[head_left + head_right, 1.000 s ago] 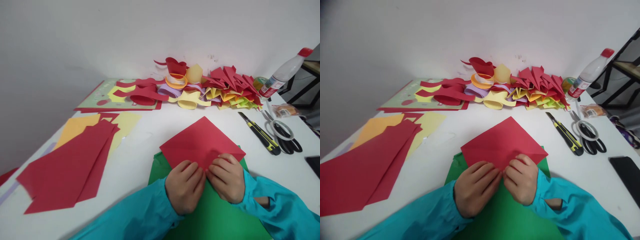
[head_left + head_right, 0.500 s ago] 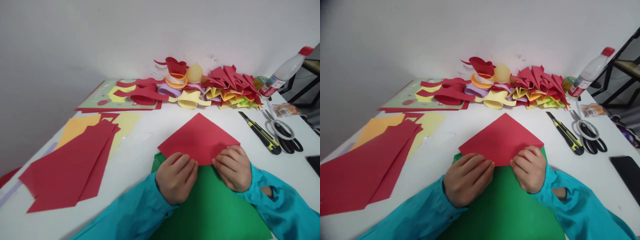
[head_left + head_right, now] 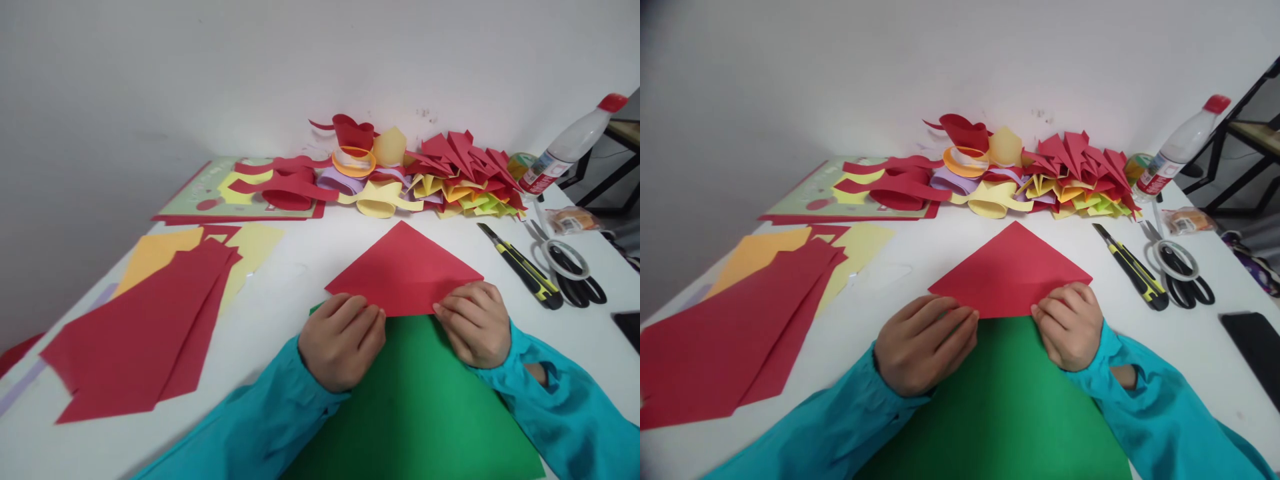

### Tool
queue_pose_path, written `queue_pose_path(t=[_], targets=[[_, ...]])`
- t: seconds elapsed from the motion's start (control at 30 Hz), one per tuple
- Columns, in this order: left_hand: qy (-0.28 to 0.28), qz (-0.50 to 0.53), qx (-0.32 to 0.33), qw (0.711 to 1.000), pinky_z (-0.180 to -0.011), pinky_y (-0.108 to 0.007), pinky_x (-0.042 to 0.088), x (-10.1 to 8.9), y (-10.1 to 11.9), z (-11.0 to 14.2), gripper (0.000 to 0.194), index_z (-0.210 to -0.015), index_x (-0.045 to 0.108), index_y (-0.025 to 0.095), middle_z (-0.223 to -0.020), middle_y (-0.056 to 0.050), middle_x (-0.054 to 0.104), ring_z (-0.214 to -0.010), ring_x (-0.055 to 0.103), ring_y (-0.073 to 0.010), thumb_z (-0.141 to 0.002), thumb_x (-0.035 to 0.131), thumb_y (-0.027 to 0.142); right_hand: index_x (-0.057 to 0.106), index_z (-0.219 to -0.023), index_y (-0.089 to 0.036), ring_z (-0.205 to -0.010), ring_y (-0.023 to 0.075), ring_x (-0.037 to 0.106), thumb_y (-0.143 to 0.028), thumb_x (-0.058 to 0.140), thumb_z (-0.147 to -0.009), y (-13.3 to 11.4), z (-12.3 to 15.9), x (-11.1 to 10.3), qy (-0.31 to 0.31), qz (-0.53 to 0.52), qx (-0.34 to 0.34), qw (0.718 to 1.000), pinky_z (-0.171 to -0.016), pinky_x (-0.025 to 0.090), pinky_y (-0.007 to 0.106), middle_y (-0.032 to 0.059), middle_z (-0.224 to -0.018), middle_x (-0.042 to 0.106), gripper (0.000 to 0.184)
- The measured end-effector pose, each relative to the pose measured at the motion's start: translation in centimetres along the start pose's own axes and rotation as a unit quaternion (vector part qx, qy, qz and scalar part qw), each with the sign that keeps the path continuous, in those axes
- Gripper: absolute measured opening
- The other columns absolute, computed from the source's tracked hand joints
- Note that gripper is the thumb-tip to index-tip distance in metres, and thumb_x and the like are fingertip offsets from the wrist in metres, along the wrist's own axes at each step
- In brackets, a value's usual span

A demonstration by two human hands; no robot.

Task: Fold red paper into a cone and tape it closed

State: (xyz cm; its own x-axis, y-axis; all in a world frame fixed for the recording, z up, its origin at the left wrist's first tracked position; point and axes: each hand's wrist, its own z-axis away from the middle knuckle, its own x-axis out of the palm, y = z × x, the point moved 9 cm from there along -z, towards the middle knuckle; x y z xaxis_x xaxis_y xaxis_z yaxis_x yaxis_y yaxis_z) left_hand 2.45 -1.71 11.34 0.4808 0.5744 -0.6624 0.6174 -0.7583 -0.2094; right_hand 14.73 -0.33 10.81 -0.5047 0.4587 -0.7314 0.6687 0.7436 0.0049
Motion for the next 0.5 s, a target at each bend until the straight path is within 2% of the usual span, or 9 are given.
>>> queue_pose_path(t=[0.27, 0.5], targets=[[0.009, -0.020, -0.026, 0.999, -0.063, -0.032, 0.053, -0.5, -1.2, -0.1, 0.004, -0.071, 0.063, 0.016, -0.068, -0.004, 0.067, -0.072, 0.060, -0.0175, -0.071, 0.066, 0.012, 0.065, -0.082, -0.020, -0.075, 0.0162, 0.056, -0.013, 0.055, -0.080, 0.4, 0.1, 0.0, -0.003, 0.006, 0.013, 1.000, -0.069, 0.039, 0.036, 0.0013, -0.073, 0.066, 0.013], [0.039, -0.037, -0.036, 0.998, -0.070, -0.036, 0.053, -0.9, -1.6, 0.0, 0.008, -0.070, 0.061, 0.018, -0.068, -0.001, 0.067, -0.074, 0.062, -0.0181, -0.069, 0.066, 0.012, 0.065, -0.080, -0.020, -0.073, 0.0164, 0.057, -0.013, 0.056, -0.079, 0.2, 0.0, -0.2, 0.005, 0.002, 0.014, 1.000, -0.066, 0.040, 0.035, 0.0013, -0.072, 0.067, 0.013]])
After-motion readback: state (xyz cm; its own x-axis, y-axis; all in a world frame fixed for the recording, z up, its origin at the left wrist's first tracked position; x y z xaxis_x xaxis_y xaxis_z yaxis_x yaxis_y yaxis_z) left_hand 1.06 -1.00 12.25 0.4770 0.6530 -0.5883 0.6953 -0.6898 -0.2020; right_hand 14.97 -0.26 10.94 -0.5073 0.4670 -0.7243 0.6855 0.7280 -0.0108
